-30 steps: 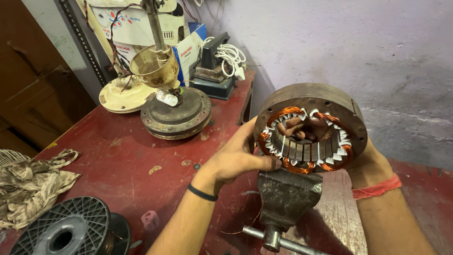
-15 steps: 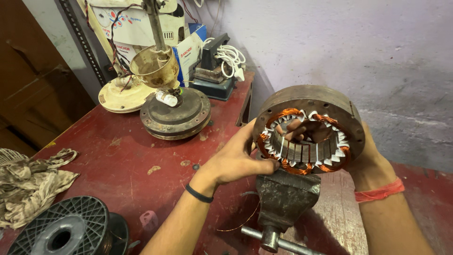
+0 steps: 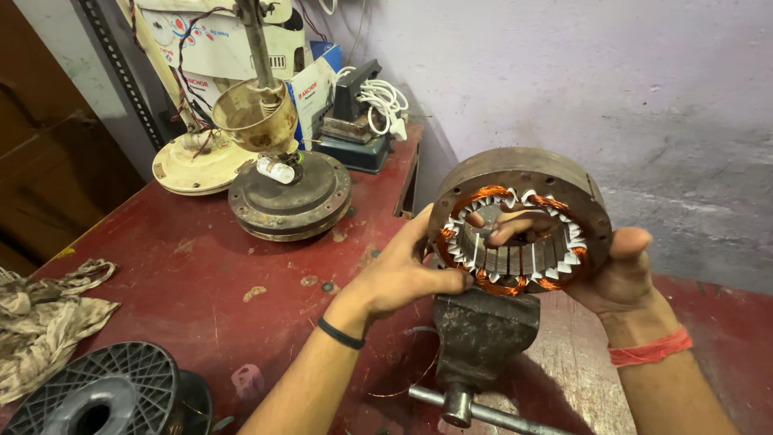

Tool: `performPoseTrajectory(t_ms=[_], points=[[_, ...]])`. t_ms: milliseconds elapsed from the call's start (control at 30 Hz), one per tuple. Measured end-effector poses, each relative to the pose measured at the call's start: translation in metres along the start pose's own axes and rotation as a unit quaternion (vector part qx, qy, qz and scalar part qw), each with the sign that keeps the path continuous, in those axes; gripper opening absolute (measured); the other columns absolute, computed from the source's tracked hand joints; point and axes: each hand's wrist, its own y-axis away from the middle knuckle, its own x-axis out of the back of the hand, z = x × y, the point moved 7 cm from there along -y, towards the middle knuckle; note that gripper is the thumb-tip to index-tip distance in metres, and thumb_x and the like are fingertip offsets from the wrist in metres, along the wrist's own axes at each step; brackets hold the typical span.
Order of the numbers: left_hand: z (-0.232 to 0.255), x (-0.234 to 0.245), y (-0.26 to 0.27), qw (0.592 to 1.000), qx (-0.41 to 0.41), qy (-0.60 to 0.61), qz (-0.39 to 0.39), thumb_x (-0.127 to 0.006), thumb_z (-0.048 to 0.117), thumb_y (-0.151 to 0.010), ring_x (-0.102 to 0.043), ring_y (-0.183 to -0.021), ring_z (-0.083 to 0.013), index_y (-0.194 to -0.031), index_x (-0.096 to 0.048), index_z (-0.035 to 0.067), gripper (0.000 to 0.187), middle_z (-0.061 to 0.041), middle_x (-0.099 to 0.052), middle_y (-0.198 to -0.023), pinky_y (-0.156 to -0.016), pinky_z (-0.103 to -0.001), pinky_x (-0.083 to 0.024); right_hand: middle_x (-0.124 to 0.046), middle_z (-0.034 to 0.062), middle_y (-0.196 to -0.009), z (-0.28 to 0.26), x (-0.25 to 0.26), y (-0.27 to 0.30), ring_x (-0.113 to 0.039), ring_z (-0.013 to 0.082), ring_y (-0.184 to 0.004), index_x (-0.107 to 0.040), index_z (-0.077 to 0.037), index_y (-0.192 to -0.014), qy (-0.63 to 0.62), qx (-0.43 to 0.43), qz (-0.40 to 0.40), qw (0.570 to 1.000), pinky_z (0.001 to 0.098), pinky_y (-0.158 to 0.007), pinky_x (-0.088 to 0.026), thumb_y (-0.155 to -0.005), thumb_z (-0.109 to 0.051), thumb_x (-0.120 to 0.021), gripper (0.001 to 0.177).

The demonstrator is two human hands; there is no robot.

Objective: The person winds copper wire around the slots of a motor stator held in a bench vise. They repeatedly insert and adjust the wire into the slots, rotating the stator to access different positions and ensuring the windings are seated properly.

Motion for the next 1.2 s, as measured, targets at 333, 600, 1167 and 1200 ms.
performPoseTrajectory(t_ms=[333,600,1167,1200], points=[[-0.001,-0.005,-0.001,0.997,0.034,0.064,0.003,-0.081,0.001,-0.082,-0.061,-0.116,-0.0195,-0.138,-0.057,0.003,0.060,-0.006,-0.065,-0.120,-0.103,-0.037,-0.051,-0.068,0.0348,-0.116,0.003,0.010,0.001,-0.070,0.0431,-0.111,-0.058,0.015,-0.132,0.003,-0.005,0.051,0.999,0.0612,-0.087,-0.063,-0.092,-0.086,-0.039,0.110],[0.006,0.002,0.001,1.000,0.015,-0.018,0.000,-0.084,0.011,-0.076,-0.059,-0.119,-0.0137,-0.140,-0.052,0.011,0.072,0.000,-0.065,-0.124,-0.106,-0.033,-0.048,-0.070,0.0333,-0.113,0.002,0.011,0.001,-0.071,0.0452,-0.106,-0.062,0.015,-0.127,0.008,-0.016,0.080,0.997,0.0651,-0.086,-0.063,-0.092,-0.087,-0.036,0.111],[0.002,0.001,0.002,0.997,0.039,0.066,-0.017,-0.071,0.002,-0.079,-0.053,-0.126,-0.0176,-0.152,-0.041,0.006,0.079,-0.007,-0.059,-0.135,-0.109,-0.035,-0.044,-0.066,0.0074,-0.067,-0.083,-0.115,0.024,-0.060,0.0181,-0.063,-0.079,-0.017,-0.109,0.715,-0.019,0.212,0.666,0.0337,-0.059,-0.049,-0.081,-0.041,-0.072,0.037],[0.001,0.001,0.004,0.996,0.051,0.071,-0.014,-0.069,0.003,-0.080,-0.055,-0.124,-0.0180,-0.150,-0.043,0.007,0.075,-0.007,-0.060,-0.132,-0.107,-0.035,-0.045,-0.066,0.0057,-0.062,-0.079,-0.118,0.023,-0.060,0.0171,-0.058,-0.081,-0.019,-0.107,0.718,-0.049,0.209,0.662,0.0328,-0.055,-0.049,-0.079,-0.036,-0.076,0.033]])
